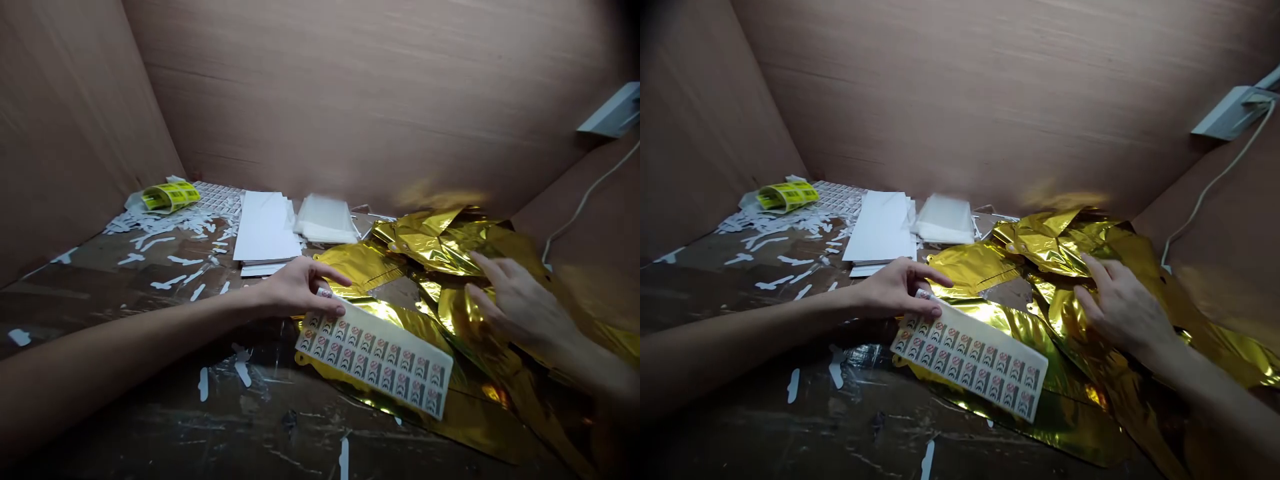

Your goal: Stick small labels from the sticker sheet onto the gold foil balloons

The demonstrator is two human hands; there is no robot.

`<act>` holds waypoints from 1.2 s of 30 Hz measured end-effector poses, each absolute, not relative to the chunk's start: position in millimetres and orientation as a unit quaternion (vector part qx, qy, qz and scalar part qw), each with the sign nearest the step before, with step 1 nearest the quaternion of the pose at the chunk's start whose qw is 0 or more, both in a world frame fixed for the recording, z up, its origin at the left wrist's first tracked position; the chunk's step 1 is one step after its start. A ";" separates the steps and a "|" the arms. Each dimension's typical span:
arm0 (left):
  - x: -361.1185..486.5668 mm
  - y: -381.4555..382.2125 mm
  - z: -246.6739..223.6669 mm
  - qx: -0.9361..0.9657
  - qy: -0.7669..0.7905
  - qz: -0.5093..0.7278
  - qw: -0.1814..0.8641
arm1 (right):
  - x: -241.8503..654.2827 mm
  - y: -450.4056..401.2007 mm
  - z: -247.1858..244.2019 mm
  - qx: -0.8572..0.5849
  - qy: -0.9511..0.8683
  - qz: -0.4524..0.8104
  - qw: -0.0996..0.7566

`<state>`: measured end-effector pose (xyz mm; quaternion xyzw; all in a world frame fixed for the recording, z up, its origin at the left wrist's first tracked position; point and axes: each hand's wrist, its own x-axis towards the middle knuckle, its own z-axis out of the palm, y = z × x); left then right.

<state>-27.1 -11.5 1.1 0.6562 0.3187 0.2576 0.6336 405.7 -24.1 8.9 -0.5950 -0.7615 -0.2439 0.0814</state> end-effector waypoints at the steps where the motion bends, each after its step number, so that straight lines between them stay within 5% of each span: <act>1: -25.5 -12.3 0.4 0.645 0.327 0.276 0.633 | 408.5 -41.3 -4.2 -0.609 -0.756 -0.224 0.083; 7: -17.7 -15.9 -5.8 0.639 0.352 0.345 0.590 | 467.4 -73.7 -58.9 -0.606 -0.785 -0.099 0.079; 15: -13.2 -24.6 -8.5 0.664 0.376 0.377 0.525 | 530.9 -3.0 -31.8 -0.529 -0.829 -0.180 -0.009; 25: -10.6 -29.5 -11.4 0.672 0.410 0.383 0.483 | 402.2 -16.8 22.5 -0.437 -0.829 -0.326 0.128; 30: -7.3 -30.1 -13.7 0.668 0.415 0.384 0.484 | 275.5 -45.3 34.2 -0.399 -0.867 -0.118 0.275; 36: -8.0 -36.1 -14.3 0.666 0.398 0.387 0.499 | 209.0 -46.3 14.3 -0.327 -0.902 0.098 0.266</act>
